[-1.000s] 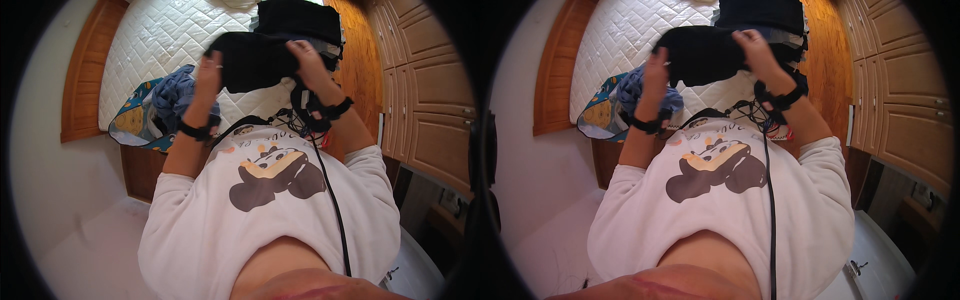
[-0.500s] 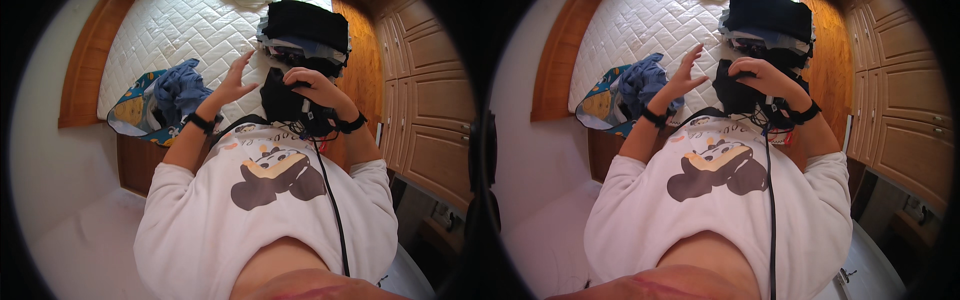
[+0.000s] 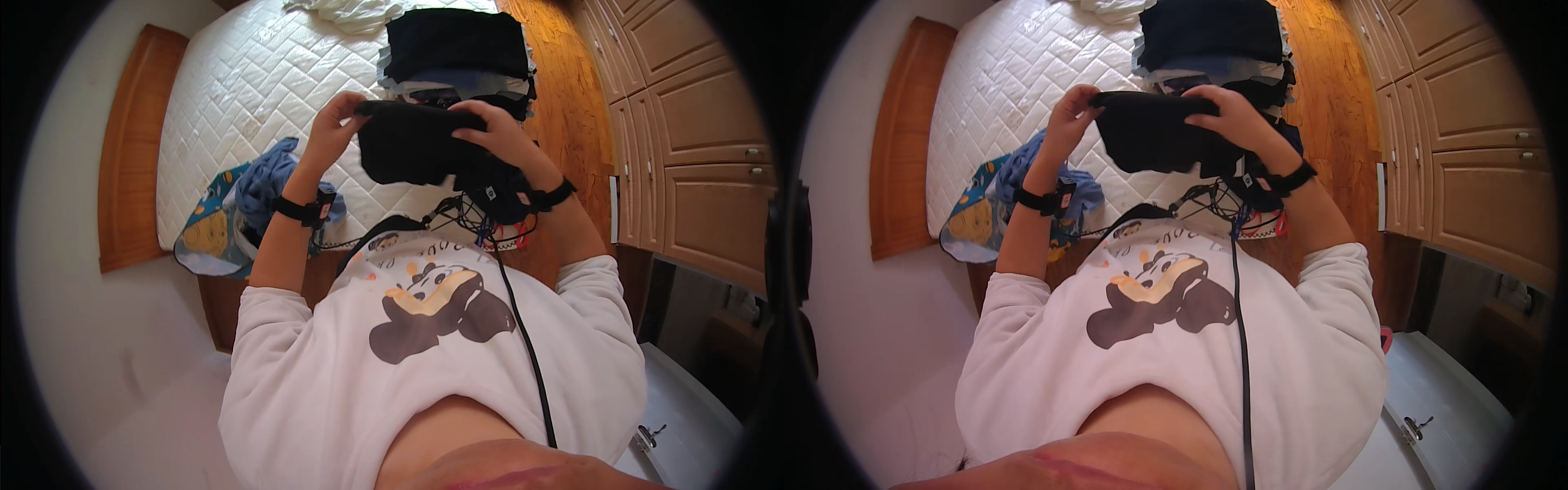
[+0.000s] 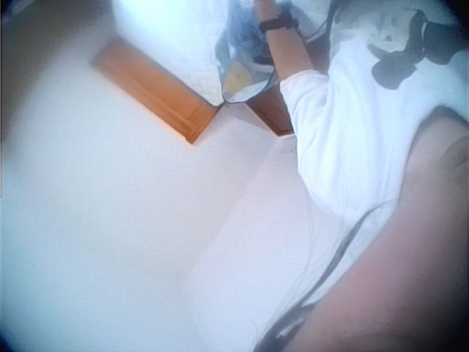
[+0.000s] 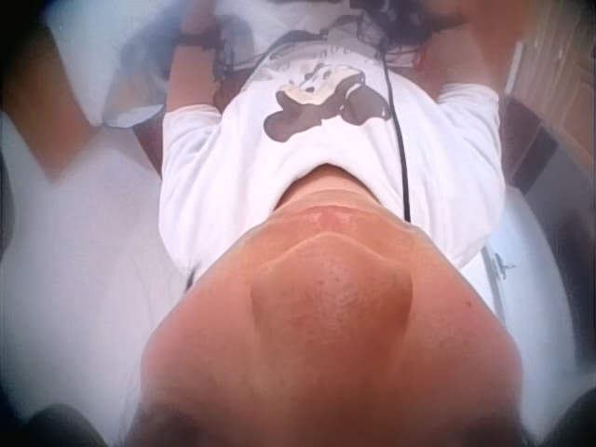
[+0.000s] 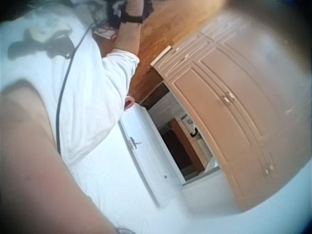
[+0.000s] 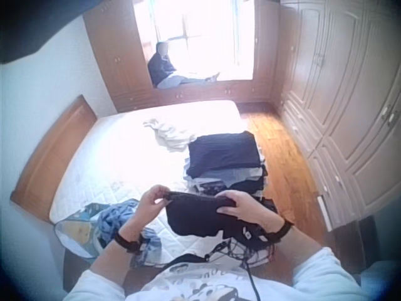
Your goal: The person removes clothes from a pop-up laundry hamper on a bed, unfolds each item, folds it neatly, and stacks it on the mattress. Items include jeans, black pants, a blue shirt, and a white shirt. The person handles each garment one at a time and places the folded stack on the bed.
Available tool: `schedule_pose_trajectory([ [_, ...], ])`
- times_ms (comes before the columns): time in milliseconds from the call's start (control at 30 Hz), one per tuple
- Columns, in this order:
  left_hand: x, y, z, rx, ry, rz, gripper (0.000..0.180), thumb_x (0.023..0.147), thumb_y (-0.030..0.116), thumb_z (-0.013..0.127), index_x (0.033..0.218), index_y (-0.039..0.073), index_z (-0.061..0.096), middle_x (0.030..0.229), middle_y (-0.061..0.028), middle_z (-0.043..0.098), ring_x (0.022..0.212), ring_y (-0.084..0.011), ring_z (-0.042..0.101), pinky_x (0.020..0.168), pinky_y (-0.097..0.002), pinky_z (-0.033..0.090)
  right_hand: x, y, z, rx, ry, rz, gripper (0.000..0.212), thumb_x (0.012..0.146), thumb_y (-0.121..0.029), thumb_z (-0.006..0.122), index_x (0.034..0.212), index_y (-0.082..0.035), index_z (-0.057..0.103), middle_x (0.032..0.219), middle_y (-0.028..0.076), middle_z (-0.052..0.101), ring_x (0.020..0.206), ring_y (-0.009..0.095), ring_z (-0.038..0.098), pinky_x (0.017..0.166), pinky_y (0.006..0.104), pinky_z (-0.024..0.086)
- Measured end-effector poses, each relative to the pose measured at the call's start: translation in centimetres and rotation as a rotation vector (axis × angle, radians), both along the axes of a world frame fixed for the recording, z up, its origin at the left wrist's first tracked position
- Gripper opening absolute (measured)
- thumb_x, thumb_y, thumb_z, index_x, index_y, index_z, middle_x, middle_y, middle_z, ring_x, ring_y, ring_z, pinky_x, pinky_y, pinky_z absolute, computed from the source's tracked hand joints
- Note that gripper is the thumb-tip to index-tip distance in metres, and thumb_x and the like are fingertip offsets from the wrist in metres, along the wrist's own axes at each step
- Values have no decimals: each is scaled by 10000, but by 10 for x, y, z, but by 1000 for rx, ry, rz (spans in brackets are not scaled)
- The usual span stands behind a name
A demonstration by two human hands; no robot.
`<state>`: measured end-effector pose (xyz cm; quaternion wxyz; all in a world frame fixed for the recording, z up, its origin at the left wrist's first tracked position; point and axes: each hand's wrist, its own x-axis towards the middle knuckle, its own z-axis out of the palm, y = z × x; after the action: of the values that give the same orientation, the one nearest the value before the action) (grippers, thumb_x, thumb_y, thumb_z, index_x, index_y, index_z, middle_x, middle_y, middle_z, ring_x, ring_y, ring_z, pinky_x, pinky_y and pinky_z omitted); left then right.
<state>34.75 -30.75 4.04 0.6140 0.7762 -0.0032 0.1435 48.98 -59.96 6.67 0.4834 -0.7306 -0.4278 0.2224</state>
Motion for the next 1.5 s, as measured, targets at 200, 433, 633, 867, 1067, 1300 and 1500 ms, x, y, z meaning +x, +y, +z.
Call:
schedule_pose_trajectory([
  [200,110,17,52,523,-84,428,192,816,111,619,992,54,671,883,-101,693,767,-262,640,691,-355,491,45,50,-23,83,-30,-161,400,862,-294,718,1096,20,637,950,143,635,805,228,597,739,316,485],
  [433,308,-12,61,395,-328,121,313,899,106,610,1204,41,584,1079,-137,645,960,-236,674,819,-303,528,183,52,-82,335,135,-492,455,882,-319,694,1149,41,613,975,155,672,839,202,625,758,321,491],
  [633,357,-22,-57,632,-80,193,567,853,229,677,1334,23,458,1263,-216,536,1190,-362,516,981,-391,432,253,-18,-173,-178,-242,-985,504,830,-259,677,1261,-42,533,1151,194,609,1097,354,571,944,445,452],
  [867,328,-23,-141,1170,66,140,996,728,589,725,1522,237,237,1574,-136,190,1448,-365,161,1077,-676,150,255,24,-191,-331,-697,-757,696,845,-415,653,1442,-181,382,1438,122,389,1351,320,323,1102,533,226],
  [1067,364,-24,-140,1104,485,82,1275,562,710,769,1549,248,108,1606,-128,80,1472,-386,51,1035,-736,182,296,78,-198,-720,-469,-627,1025,699,-786,590,1523,-290,234,1597,100,141,1474,349,77,1107,663,91],
  [1300,375,-18,-156,1045,572,32,1303,553,679,800,1550,235,88,1606,-145,56,1466,-406,46,1017,-733,238,310,80,-218,-707,-422,-598,1032,706,-766,610,1529,-306,192,1604,93,111,1473,361,50,1091,685,87],
  [1500,348,-17,-140,946,270,145,1091,676,436,814,1531,204,178,1571,-159,167,1443,-350,191,1093,-663,180,309,77,-204,-718,-399,-597,1061,664,-764,640,1520,-290,230,1597,90,139,1466,351,90,1066,711,150],
])
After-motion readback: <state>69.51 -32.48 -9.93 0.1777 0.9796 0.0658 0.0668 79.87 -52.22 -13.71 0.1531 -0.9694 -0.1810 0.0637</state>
